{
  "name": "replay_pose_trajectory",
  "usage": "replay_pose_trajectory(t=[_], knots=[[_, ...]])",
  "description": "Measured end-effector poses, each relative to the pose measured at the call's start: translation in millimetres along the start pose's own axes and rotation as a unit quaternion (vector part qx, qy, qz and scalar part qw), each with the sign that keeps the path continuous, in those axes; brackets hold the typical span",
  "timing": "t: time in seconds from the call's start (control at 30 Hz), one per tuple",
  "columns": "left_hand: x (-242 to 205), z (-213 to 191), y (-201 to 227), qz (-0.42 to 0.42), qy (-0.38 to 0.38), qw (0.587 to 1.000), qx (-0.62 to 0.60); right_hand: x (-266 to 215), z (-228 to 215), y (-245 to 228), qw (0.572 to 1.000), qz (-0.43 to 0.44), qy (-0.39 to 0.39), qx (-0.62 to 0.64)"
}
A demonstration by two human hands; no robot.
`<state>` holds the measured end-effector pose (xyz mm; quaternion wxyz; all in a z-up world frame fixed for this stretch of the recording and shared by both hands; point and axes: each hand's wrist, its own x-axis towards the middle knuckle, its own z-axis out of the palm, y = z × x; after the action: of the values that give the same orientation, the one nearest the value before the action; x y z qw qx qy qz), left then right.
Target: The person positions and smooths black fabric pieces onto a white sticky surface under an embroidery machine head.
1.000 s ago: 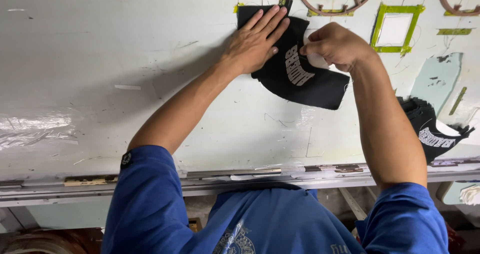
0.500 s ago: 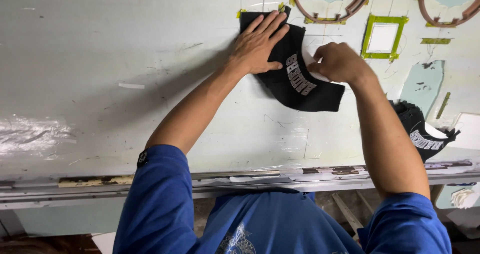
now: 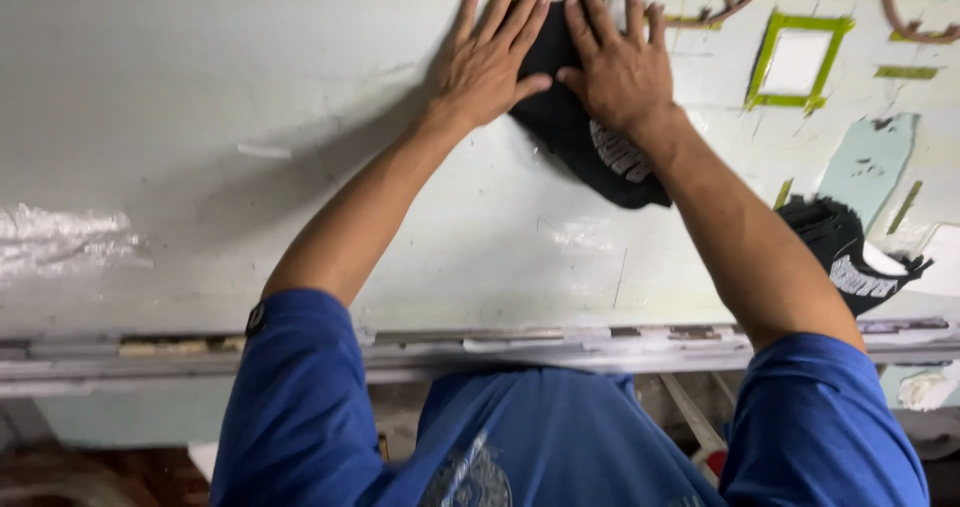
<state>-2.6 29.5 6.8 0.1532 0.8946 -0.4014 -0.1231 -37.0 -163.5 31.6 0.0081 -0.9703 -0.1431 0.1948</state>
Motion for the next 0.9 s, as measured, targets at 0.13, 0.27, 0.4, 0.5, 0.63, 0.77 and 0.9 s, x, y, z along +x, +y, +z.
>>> replay_pose_trajectory(t=[0.13,0.27,0.4,0.5,0.63,0.77,0.9], knots=[[-17,-7,-6,-0.034,-0.041,0.998,0.037,-4,-2,6,0.998,0.014,-0.062,0.023],[-21,-15,-4,-0.052,-0.084,0.995,0.021,-14,15,17,0.999,-0.034,0.013,0.023],[-21,-19,-4,-0.059,-0.091,0.994,0.02,-17,15,17,0.997,-0.031,0.029,0.062],[-21,-24,-2,-0.052,-0.091,0.994,0.016,-22,17,20,0.995,-0.06,0.065,0.04],[-14,-5,-2,-0.064,-0.071,0.995,-0.003,-19,5,17,0.997,-0.062,0.033,0.037],[-10,5,9,-0.109,0.008,0.994,0.016,-9,11,9,0.996,0.001,0.045,0.071],[-18,-5,5,-0.072,-0.028,0.997,0.015,-18,15,15,0.995,-0.026,0.063,0.079]])
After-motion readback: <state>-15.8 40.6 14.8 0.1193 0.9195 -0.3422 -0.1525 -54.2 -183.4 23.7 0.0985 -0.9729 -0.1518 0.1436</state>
